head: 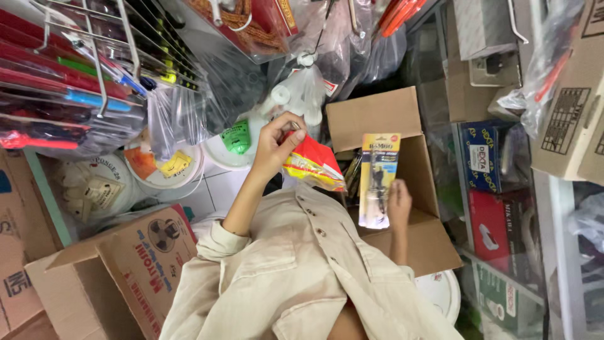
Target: The person picks up packaged soldering irons and a small plastic toy, inspects the packaging, and places some items into a cardboard box while hanging others on a metal wire rack.
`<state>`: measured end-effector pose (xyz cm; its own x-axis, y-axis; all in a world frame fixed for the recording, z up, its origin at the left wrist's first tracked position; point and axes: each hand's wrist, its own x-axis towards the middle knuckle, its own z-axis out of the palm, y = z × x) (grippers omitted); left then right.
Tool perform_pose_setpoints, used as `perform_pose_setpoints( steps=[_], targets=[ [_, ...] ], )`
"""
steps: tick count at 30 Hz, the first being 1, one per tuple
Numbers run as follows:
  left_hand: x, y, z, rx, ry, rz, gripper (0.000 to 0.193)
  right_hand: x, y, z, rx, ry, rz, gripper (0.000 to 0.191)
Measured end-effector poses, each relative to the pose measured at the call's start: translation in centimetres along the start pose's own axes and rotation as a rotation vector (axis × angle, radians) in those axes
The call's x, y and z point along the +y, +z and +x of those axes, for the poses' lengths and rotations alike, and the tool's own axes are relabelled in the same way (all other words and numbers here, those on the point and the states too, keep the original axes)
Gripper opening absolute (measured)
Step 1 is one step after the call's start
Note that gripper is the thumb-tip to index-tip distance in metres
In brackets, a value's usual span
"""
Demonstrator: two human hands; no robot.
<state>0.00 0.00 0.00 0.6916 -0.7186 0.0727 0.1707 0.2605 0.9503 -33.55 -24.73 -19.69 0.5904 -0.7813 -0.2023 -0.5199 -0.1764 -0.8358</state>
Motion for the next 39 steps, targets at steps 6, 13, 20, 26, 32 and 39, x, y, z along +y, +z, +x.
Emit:
perform_pose_setpoints(
  steps=[6,13,20,26,32,39],
  targets=[
    [0.0,-0.2,1.7,0.197,-0.047,-0.004,0.011,-19.1,-0.6,1.1,-0.117,-0.12,0.993,0.02],
    [4.7,1.7,2.7,0.053,0.02,0.155,0.031,-29.5,3.0,3.1,-0.781,-0.202,1.701,0.019],
    [7.5,3.1,4.1,-0.272,-0.03,0.208,0.042,-28.6,3.7,4.4,0.309,-0.387,0.958,0.018],
    [5.3,3.6,4.7,-0.417,0.122,0.366,0.047,-26.9,2.2,3.5,0.267,-0.504,0.308,0.02],
    [4.2,4.6,4.4,-0.272,-0.006,0.394,0.035,-26.2,2.6,2.3,0.191,-0.669,0.302,0.027],
    [3.6,4.8,4.9,-0.123,0.016,0.424,0.036,-25.5,4.5,0.9,-0.706,-0.486,0.917,0.103]
  ],
)
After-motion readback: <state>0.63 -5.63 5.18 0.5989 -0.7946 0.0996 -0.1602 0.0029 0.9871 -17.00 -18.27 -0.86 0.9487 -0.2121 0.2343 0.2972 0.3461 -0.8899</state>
